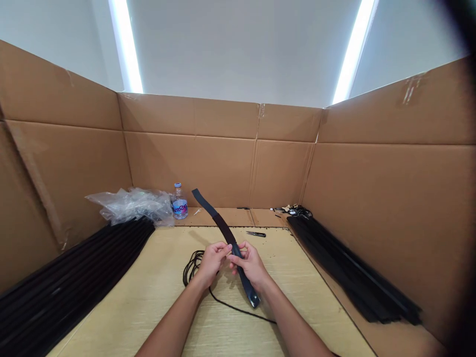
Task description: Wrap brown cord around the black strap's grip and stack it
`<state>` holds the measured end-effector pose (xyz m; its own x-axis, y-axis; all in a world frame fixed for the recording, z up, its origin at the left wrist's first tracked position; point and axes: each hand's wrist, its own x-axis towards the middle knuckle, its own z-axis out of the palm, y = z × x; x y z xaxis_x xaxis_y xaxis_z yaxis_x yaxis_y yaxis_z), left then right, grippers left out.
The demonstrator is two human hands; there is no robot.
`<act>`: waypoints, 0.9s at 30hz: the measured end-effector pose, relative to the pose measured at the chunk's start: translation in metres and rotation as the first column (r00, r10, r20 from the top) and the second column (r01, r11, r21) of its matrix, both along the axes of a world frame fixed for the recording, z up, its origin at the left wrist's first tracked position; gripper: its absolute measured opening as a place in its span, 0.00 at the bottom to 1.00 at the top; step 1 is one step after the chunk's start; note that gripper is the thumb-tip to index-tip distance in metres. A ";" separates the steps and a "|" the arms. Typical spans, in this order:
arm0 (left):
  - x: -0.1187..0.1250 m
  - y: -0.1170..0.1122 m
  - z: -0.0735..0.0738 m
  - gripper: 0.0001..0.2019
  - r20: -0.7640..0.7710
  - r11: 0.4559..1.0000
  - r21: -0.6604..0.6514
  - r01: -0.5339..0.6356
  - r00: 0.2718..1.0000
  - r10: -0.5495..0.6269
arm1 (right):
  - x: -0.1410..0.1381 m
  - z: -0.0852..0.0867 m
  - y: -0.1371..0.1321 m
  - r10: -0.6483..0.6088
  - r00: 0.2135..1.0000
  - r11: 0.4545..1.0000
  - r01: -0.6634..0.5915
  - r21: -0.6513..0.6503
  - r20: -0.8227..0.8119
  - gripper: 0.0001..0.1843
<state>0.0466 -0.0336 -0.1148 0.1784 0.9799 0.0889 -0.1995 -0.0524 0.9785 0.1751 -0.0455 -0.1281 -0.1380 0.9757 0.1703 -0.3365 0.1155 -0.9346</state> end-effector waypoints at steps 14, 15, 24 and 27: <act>0.005 0.002 -0.009 0.21 0.008 0.999 0.021 0.037 0.999 -0.037 | 0.001 0.008 -0.004 -0.090 0.994 0.989 0.097 -0.115 0.064 0.23; 0.006 0.001 -0.009 0.21 0.012 0.999 0.016 0.035 0.999 -0.035 | 0.002 0.008 -0.005 -0.090 0.993 0.987 0.098 -0.125 0.070 0.23; 0.008 -0.002 -0.016 0.24 -0.003 0.999 -0.022 -0.031 1.000 0.031 | 0.008 0.000 -0.010 -0.059 0.997 0.986 0.067 -0.152 0.058 0.21; 0.009 -0.001 -0.020 0.24 0.004 0.999 -0.036 -0.035 0.999 0.036 | 0.010 -0.002 -0.012 -0.043 0.997 0.986 0.051 -0.161 0.057 0.20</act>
